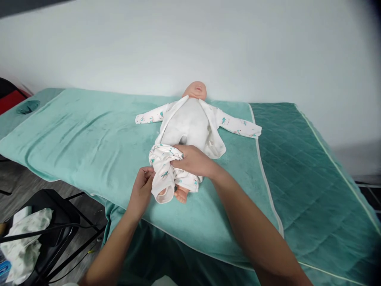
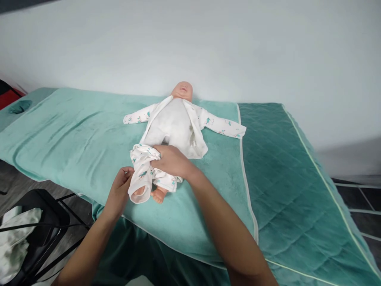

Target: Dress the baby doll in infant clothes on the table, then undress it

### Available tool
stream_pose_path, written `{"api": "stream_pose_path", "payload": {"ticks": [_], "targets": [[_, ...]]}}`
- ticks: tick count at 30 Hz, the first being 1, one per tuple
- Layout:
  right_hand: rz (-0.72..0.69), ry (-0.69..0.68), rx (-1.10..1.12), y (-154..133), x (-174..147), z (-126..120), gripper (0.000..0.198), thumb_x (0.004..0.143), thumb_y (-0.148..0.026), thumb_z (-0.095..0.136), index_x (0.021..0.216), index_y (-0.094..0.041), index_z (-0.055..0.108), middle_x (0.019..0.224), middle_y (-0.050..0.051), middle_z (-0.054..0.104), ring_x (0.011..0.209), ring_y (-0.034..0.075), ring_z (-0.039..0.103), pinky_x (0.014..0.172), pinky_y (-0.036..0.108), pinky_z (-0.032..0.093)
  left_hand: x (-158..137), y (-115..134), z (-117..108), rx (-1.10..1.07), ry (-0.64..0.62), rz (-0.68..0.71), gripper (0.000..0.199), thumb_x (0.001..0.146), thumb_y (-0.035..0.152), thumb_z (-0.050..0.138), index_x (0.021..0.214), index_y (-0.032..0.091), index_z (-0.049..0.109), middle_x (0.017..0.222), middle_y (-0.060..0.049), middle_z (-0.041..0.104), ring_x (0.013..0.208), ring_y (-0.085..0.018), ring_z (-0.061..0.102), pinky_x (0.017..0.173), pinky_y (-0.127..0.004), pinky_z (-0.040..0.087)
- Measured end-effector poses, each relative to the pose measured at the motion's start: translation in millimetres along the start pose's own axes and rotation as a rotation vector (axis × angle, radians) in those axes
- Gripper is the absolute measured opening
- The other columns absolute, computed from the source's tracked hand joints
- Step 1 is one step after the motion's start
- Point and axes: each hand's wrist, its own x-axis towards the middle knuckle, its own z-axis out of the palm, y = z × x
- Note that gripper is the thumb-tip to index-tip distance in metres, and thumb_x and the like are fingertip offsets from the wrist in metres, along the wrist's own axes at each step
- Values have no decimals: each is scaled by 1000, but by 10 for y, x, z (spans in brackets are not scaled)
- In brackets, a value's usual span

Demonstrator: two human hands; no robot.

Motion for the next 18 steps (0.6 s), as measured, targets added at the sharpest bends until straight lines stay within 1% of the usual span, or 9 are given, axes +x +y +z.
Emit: {"api": "stream_pose_path", "payload": {"ticks": [4,6,7,9,11,14,16,18], "targets": [[-11,-9,-6,20,-5,-15,23,79,-21,61,100,-21,71,98,1,75,89,21,66,75,30,47,98,-69,24,-15,22,42,33,86,46,68,103,23,51,76,4,61,62,-11,56,55,-22,42],[-18,-13,-3,19,-9,-21,23,80,-21,60,101,-21,71,97,0,75,89,20,66,74,30,47,191,-127,-7,40,46,118,30,86,41,68,103,23,51,78,3,62,66,-12,58,59,-23,44],[-19,-13,2,17,-11,-25,23,80,-21,60,101,-21,71,97,0,75,88,20,66,74,30,46,252,-157,-29,89,56,179,28,87,39,67,104,23,52,81,2,63,70,-13,60,63,-24,46],[-12,-16,6,10,-15,-31,24,80,-21,60,101,-22,71,95,0,75,87,20,66,72,30,46,391,-204,-75,213,71,315,24,90,37,62,107,23,53,91,-1,68,80,-15,64,71,-27,50],[0,-20,3,4,-18,-36,25,79,-21,59,100,-22,71,93,-1,75,85,20,65,70,29,45,530,-213,-112,366,80,409,24,93,36,57,112,23,53,101,-3,71,89,-18,67,77,-31,51],[8,-17,13,0,-20,-35,25,79,-21,58,100,-22,71,93,-1,74,83,19,64,70,29,45,676,-155,-131,659,123,427,24,93,33,53,115,22,54,101,-5,73,88,-21,69,75,-33,50],[14,6,29,0,-16,-27,24,80,-21,58,100,-22,71,94,-1,74,84,18,64,71,29,45,714,-110,-124,842,145,446,25,90,29,56,114,21,56,98,-6,73,85,-23,69,71,-33,48],[24,34,40,0,-12,-14,22,81,-21,58,99,-22,70,93,-1,74,83,17,64,70,29,45,710,-95,-115,958,145,482,31,85,25,61,115,21,56,100,-6,73,86,-24,70,71,-33,49]]}}
